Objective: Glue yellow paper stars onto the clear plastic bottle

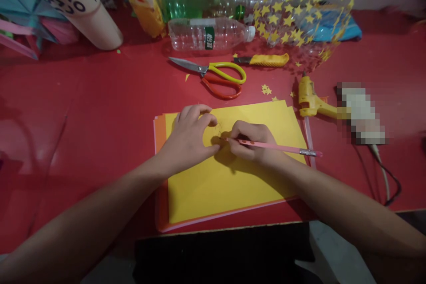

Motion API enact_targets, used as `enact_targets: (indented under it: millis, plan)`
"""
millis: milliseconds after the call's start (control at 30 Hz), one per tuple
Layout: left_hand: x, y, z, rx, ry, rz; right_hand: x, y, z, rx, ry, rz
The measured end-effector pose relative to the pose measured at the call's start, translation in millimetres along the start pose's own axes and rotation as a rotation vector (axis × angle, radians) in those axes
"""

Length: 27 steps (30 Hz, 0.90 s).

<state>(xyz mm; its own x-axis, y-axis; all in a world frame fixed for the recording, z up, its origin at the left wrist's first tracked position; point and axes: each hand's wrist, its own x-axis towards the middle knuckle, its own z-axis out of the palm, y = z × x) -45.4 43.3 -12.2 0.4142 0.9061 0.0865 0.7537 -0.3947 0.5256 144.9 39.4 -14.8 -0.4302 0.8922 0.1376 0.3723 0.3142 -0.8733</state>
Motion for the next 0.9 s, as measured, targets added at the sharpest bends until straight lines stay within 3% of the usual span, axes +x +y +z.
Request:
enact_targets:
  millis: [467, 667, 900]
  plan:
    - [0.6, 0.3, -1.5, -0.016, -0.008, -0.007, 1.5, -3.8, -0.8, 0.009, -0.073, 0.01]
    - [-0.1, 0.1, -0.8, -0.013, -0.002, 0.003, 4.6, 1.7, -3.6, 0.081, -0.042, 0.059]
    - [0.6, 1.4, -1.5, -0.012, 0.0, -0.012, 5.2, 1.5, -2.9, 0.051, -0.056, 0.022]
